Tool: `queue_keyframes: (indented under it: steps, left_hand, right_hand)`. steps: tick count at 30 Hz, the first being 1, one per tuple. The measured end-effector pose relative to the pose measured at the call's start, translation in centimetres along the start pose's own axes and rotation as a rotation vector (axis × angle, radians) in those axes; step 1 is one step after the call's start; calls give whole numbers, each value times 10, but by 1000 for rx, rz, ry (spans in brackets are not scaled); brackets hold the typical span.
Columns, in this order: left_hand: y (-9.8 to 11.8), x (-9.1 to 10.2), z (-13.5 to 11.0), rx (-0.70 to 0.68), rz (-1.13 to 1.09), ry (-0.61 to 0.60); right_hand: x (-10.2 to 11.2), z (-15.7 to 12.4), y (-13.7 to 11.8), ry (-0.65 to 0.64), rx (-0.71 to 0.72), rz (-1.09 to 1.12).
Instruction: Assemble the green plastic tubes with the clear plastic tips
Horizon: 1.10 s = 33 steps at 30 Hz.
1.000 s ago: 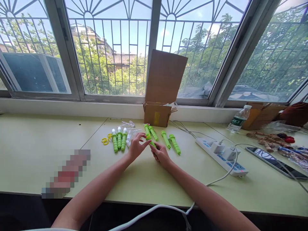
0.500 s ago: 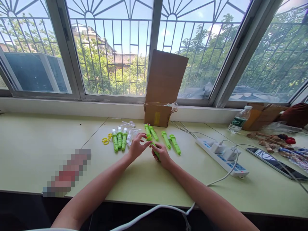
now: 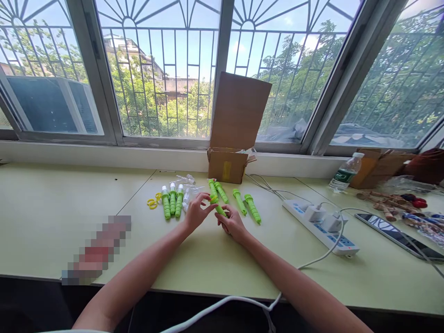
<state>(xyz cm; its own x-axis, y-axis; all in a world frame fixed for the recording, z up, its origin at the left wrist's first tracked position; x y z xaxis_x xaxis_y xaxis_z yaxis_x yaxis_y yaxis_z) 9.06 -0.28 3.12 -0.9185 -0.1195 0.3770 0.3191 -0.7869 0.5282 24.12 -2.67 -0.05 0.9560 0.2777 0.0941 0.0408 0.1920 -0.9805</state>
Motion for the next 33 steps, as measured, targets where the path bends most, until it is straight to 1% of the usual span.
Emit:
queue_keyframes:
  steps: [5, 11, 22, 33]
  left_hand:
    - [0, -2, 1, 3, -13, -3]
    - [1, -3, 2, -8, -16, 7]
    - [0, -5, 3, -5, -5, 13]
    - [-1, -5, 2, -7, -17, 16]
  right_hand:
    - [3, 0, 0, 35, 10, 24]
    - [5, 1, 5, 27, -5, 71]
    - [3, 1, 0, -12, -25, 146]
    - [3, 0, -3, -70, -47, 166]
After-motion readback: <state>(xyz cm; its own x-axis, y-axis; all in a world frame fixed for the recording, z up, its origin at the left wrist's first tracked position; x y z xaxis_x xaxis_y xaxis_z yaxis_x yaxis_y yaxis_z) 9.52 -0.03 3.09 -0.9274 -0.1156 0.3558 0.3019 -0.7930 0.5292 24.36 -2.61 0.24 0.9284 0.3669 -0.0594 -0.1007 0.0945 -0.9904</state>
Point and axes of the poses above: each hand's wrist, its own z-axis towards the middle knuckle, its own x-axis out of the back of the hand, y = z × x, the point moved 4 cm from there along z, towards the middle knuckle, and after that the axes turned 8 degrees about -y, right-handed, at the moved point
